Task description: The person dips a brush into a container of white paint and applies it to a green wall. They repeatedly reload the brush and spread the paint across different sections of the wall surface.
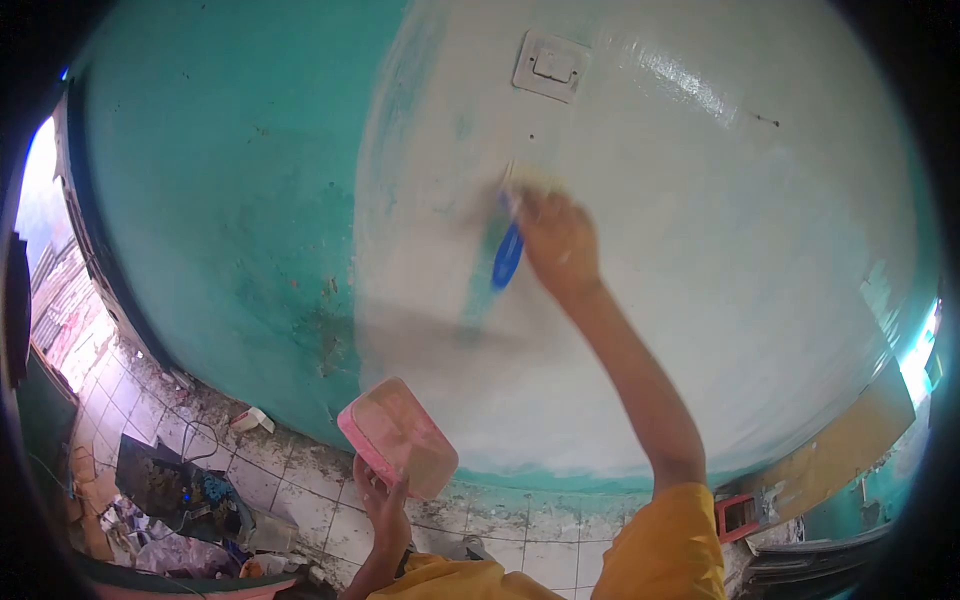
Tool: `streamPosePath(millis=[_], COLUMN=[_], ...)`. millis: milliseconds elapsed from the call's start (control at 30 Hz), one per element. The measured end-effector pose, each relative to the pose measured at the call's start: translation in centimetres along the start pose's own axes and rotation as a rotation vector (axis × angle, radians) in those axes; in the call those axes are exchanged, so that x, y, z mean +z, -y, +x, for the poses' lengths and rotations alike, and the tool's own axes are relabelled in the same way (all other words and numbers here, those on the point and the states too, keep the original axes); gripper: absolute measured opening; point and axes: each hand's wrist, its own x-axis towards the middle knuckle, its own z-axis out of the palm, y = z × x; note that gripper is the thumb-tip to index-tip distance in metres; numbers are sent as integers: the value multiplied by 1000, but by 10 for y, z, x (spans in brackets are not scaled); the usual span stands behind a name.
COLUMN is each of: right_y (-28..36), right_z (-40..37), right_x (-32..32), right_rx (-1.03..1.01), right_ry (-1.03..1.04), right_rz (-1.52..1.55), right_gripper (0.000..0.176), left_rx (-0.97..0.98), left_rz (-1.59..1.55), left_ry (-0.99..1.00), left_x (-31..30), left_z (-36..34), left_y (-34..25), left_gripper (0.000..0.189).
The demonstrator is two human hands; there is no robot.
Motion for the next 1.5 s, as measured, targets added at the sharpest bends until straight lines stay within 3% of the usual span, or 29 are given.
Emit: streamPosePath(millis=[100,200,267,333,367,500,600,667,767,900,967,1100,1200,1267,1333,1433,1467,1500], right_y=[48,39,11,-16,-32,-36,1,36,58,17,-9,-22,16,59,96,104,92,75], right_z=[-46,-34,6,47,61,67,-6,-54,-70,1,38,51,-14,-72,-116,-114,-105,-89], right_x=[1,-4,-16,-36,-39,-50,0,13,6,-27,-35,-28,10,26,30,24,26,25], right_rx=[-29,22,158,206,105,174,35,-30,39,207,193,163,86,54,27,103,69,103], right_ry=[262,328,317,84,-92,-122,111,208,362,179,-78,-124,89,274,318,467,299,289], right_rz=[250,385,214,170,102,78,-73,105,361,297,249,119,7,147,288,442,394,369], right_gripper=[38,31,26,24,22,28,44,45,38,20,24,32,43,45,45,43,40,38], left_rx=[-2,4,4,19,15,11,24,30,29,25,27,38,47,59,76,97,91,98], left_rz=[-15,-2,10,-3,-3,-11,-12,-10,-38,-15,7,3,-10,-29,-44,-66,-61,-67], left_ry=[-22,-33,-28,-18,-19,-10,-2,5,-12,-13,-6,-2,-32,-46,-106,-107,-109,-99], left_x=[0,1,2,3,4,6,8,8,10,11,11,10,11,9,9,9,10,10], left_z=[0,3,5,6,7,12,17,20,21,24,25,25,24,26,28,29,29,29], left_y=[-6,-8,-6,-2,-1,0,3,1,-4,-5,-1,-3,-11,-16,-19,-21,-21,-21], left_gripper=[84,85,86,86,86,85,86,86,87,86,86,86,87,87,87,87,87,87])
